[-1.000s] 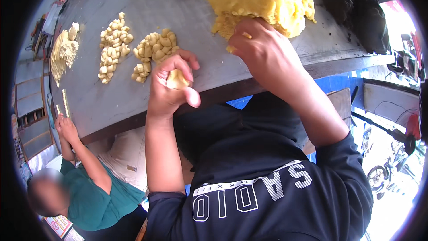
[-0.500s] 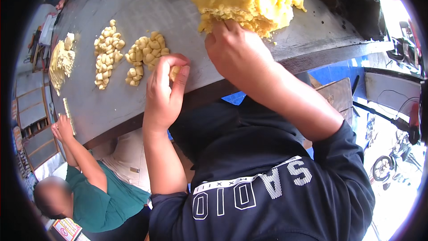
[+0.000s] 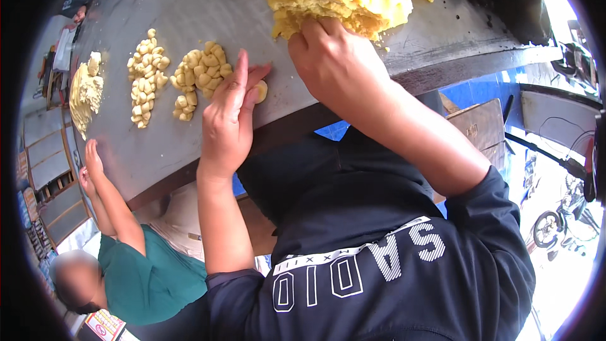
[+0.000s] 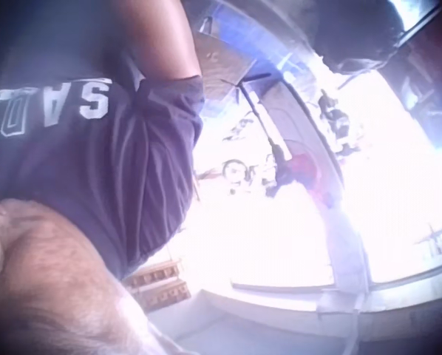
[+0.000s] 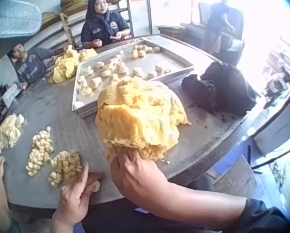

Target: The person shapes small pieces of yellow dough into round cookies and places them onto a metal baking tray on a stainless steel work table, then gathers and kneads a larger mass of dough before continuing to shape individual cookies.

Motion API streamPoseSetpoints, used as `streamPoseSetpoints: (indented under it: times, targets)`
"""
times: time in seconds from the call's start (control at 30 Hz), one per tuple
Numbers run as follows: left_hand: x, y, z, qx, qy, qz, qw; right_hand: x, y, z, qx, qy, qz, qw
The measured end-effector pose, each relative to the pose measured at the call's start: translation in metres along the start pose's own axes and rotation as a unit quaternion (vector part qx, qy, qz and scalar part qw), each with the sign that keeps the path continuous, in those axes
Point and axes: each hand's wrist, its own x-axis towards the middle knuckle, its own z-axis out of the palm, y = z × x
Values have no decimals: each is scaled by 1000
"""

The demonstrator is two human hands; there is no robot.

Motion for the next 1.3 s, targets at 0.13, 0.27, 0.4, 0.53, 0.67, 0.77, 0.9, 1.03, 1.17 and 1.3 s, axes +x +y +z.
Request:
streamPoseSetpoints:
  times: [0.13, 0.27, 0.4, 0.53, 0.67, 0.77, 0.9, 1.03, 1.17, 1.3]
  targets:
    - [2, -9, -30, -130, -93, -45, 986, 15, 7, -26, 35, -66, -44, 996]
    - [-2, -21, -23, -251, -90, -141, 953, 20, 1, 4, 46, 25, -62, 997]
    - [-12, -17, -9, -243, -17, -191, 951, 20, 6, -10, 83, -40, -68, 993]
    - [-17, -6, -5, -95, 34, -98, 990, 3, 23, -27, 233, -98, -78, 964]
    - [-12, 14, 8, 47, 61, -43, 996, -4, 7, -16, 141, 49, -8, 989]
    - [-15, 27, 7, 63, 37, -82, 994, -13, 4, -12, 114, -17, -18, 993]
    - [-28, 15, -3, -295, 136, -164, 931, -25, 11, -16, 174, 16, -2, 985]
    - [-18, 3, -18, 43, 16, 1, 999, -25, 13, -15, 140, -6, -25, 990]
    - [-2, 6, -27, 107, -66, -26, 992, -14, 27, -8, 108, 73, -85, 988]
    - [22, 5, -41, -177, -115, -244, 947, -11, 4, -3, 82, 23, -34, 996]
